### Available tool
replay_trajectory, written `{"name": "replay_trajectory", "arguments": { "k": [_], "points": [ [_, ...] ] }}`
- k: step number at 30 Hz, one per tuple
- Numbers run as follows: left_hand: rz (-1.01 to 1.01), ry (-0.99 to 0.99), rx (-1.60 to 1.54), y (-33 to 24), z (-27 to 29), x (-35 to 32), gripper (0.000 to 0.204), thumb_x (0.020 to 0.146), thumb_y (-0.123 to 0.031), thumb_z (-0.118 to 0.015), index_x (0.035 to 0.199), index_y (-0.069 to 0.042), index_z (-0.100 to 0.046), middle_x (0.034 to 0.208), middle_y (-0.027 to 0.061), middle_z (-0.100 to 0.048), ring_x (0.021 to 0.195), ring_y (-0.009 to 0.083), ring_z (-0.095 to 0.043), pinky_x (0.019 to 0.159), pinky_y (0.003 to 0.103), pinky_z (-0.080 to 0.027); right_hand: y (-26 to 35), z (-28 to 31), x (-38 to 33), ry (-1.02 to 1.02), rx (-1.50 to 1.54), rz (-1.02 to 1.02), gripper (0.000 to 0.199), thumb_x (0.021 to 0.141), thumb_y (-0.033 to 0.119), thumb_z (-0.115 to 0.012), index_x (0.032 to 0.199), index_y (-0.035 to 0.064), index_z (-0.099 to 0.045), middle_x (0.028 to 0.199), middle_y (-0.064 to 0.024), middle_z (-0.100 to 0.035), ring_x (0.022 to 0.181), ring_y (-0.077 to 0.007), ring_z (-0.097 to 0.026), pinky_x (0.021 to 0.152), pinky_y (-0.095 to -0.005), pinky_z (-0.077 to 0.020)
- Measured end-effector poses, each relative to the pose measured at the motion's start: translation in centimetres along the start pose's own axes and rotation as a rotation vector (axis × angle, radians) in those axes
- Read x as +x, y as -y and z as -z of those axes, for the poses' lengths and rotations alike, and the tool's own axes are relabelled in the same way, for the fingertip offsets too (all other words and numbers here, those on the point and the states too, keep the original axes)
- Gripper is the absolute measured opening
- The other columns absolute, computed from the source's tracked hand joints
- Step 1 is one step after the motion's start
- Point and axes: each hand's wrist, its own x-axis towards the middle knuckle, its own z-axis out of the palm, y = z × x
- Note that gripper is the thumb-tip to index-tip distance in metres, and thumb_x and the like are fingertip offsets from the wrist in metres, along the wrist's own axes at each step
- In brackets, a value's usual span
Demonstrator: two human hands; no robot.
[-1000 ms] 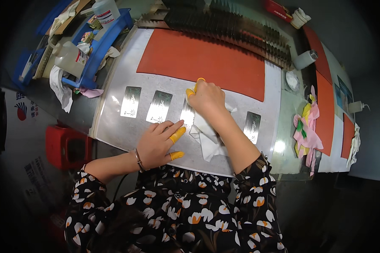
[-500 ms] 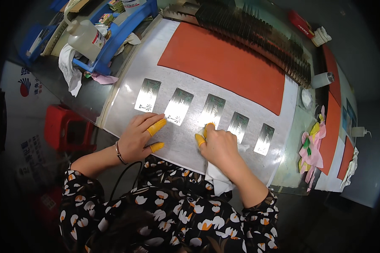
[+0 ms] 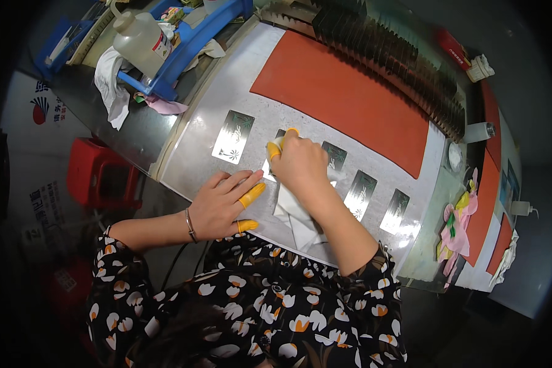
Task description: The person repeatedly wipes small rectangular cards with a white cloth. They pick up cards from a stack, wipe them individually, and place them on a red mat. The person occasionally dips the cloth into a small container of liquid to re-wet it before continuing the cleaning process.
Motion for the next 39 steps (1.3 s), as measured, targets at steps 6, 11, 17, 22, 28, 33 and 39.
{"name": "replay_trajectory", "arguments": {
  "k": [6,11,17,22,28,33,39],
  "points": [
    [0.039,-0.072,-0.174,1.8,0.5,-1.2,0.053,0.071,-0.025,-0.066,0.114,0.001,-0.050,0.127,0.0136,-0.044,0.113,0.0282,-0.044,0.089,0.040,-0.034,1.4,-0.4,-3.9,0.103,0.024,0.050,0.027,0.075,0.021,-0.059,0.079,-0.0045,-0.052,0.058,-0.0214,-0.059,0.055,-0.0365,-0.061,0.052,-0.0433,-0.0486],
    [0.198,-0.188,-0.064,3.9,2.4,-2.8,0.051,0.068,-0.017,-0.068,0.113,-0.001,-0.051,0.123,0.0110,-0.048,0.110,0.0286,-0.046,0.089,0.040,-0.035,1.6,1.2,-4.9,0.335,-0.025,0.159,0.026,0.073,0.021,-0.059,0.085,-0.0015,-0.053,0.061,-0.0205,-0.060,0.058,-0.0370,-0.061,0.057,-0.0451,-0.0481],
    [0.131,-0.192,0.007,4.9,1.8,-4.0,0.045,0.069,-0.020,-0.066,0.109,-0.003,-0.055,0.121,0.0079,-0.051,0.107,0.0244,-0.049,0.090,0.040,-0.035,4.7,3.3,2.1,0.176,0.070,0.208,0.025,0.072,0.023,-0.059,0.083,0.0006,-0.059,0.069,-0.0220,-0.061,0.068,-0.0377,-0.060,0.064,-0.0460,-0.0464],
    [0.116,-0.220,0.038,5.4,1.0,-4.1,0.039,0.070,-0.021,-0.066,0.105,-0.006,-0.058,0.118,0.0052,-0.054,0.105,0.0207,-0.051,0.090,0.040,-0.036,5.9,-0.6,7.5,0.008,0.051,0.150,0.026,0.073,0.022,-0.059,0.083,-0.0017,-0.059,0.070,-0.0215,-0.062,0.070,-0.0371,-0.061,0.064,-0.0444,-0.0478],
    [0.075,-0.286,-0.028,5.5,0.7,-3.7,0.037,0.069,-0.014,-0.065,0.103,-0.004,-0.058,0.115,0.0063,-0.056,0.101,0.0231,-0.054,0.083,0.039,-0.041,6.4,-2.7,5.0,0.056,0.066,0.133,0.029,0.075,0.025,-0.057,0.086,-0.0025,-0.058,0.072,-0.0240,-0.061,0.072,-0.0377,-0.062,0.065,-0.0459,-0.0484],
    [0.111,-0.451,-0.141,5.7,0.9,-3.7,0.035,0.069,-0.008,-0.064,0.102,-0.001,-0.057,0.106,0.0125,-0.057,0.094,0.0274,-0.054,0.082,0.037,-0.042,6.8,-3.4,2.0,0.073,0.138,0.269,0.025,0.075,0.020,-0.056,0.080,-0.0043,-0.055,0.063,-0.0221,-0.060,0.060,-0.0378,-0.061,0.056,-0.0445,-0.0483],
    [0.279,-0.542,-0.351,4.6,1.9,-0.2,0.047,0.075,-0.012,-0.063,0.118,0.000,-0.049,0.107,0.0153,-0.055,0.098,0.0320,-0.051,0.087,0.039,-0.038,4.3,0.0,-5.5,0.433,0.343,0.420,0.027,0.078,0.028,-0.057,0.078,0.0017,-0.052,0.070,-0.0179,-0.061,0.068,-0.0354,-0.060,0.060,-0.0430,-0.0463]
  ]
}}
